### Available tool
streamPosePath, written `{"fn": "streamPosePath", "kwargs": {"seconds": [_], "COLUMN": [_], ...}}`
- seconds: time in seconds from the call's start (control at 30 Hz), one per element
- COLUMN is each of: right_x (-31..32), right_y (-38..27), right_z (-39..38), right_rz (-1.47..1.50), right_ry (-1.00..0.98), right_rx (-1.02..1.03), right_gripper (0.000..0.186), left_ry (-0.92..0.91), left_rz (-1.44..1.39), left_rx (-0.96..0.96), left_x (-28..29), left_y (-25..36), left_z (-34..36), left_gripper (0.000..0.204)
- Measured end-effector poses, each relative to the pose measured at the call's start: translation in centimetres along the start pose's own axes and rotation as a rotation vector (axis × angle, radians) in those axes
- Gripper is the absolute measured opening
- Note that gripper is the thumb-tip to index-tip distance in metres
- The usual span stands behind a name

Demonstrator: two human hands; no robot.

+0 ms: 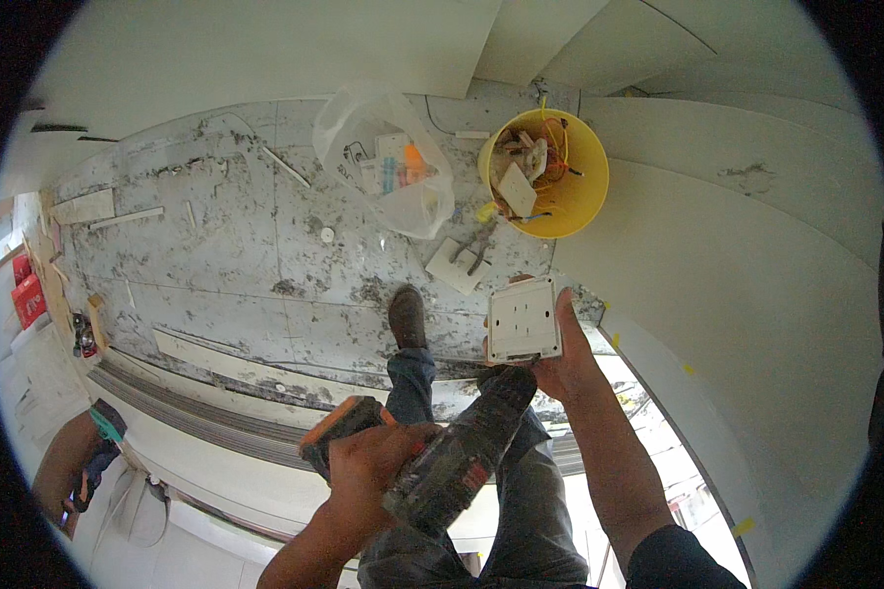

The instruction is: The person walks through a construction site carrying a bucket of tools, then sits on the floor to assemble an electrical outlet. They use a power drill and pliers to connect wires and secure the outlet components.

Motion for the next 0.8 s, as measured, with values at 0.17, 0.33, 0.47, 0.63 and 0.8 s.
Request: {"fn": "streamPosePath", "kwargs": {"seconds": [0.17, 0.33, 0.47, 0.63, 0.8], "right_x": [0.3, 1.9, 6.7, 11.8, 20.6], "right_y": [0.3, 0.4, 2.8, 7.6, 12.1], "right_z": [0.1, 0.9, 1.0, 0.5, 5.1], "right_rz": [0.041, 0.122, 0.131, 0.167, 0.232], "right_ry": [0.176, -0.135, -0.038, 0.074, -0.001], "right_rx": [0.036, 0.168, 0.028, -0.079, -0.145], "right_gripper": [0.074, 0.068, 0.072, 0.074, 0.073], "left_ry": [0.057, 0.260, 0.220, 0.100, 0.092], "left_rz": [0.226, 0.083, 0.003, 0.208, 0.232], "left_rx": [0.055, -0.069, -0.015, 0.369, 0.325], "left_x": [-0.4, 3.7, 1.9, -1.9, -8.1], "left_y": [0.3, 1.9, -2.7, -12.7, -30.1], "left_z": [0.0, -0.6, -2.1, -0.1, 4.2], "left_gripper": [0.042, 0.040, 0.039, 0.037, 0.052]}}
Point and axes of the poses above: each hand's wrist, its own z-axis towards the middle knuckle, its own x-axis out of the back of the hand, y = z × x, the point moved 9 cm from there along z, towards the middle knuckle, and after that the axes turned 14 degrees about -y, right-handed, at the moved point
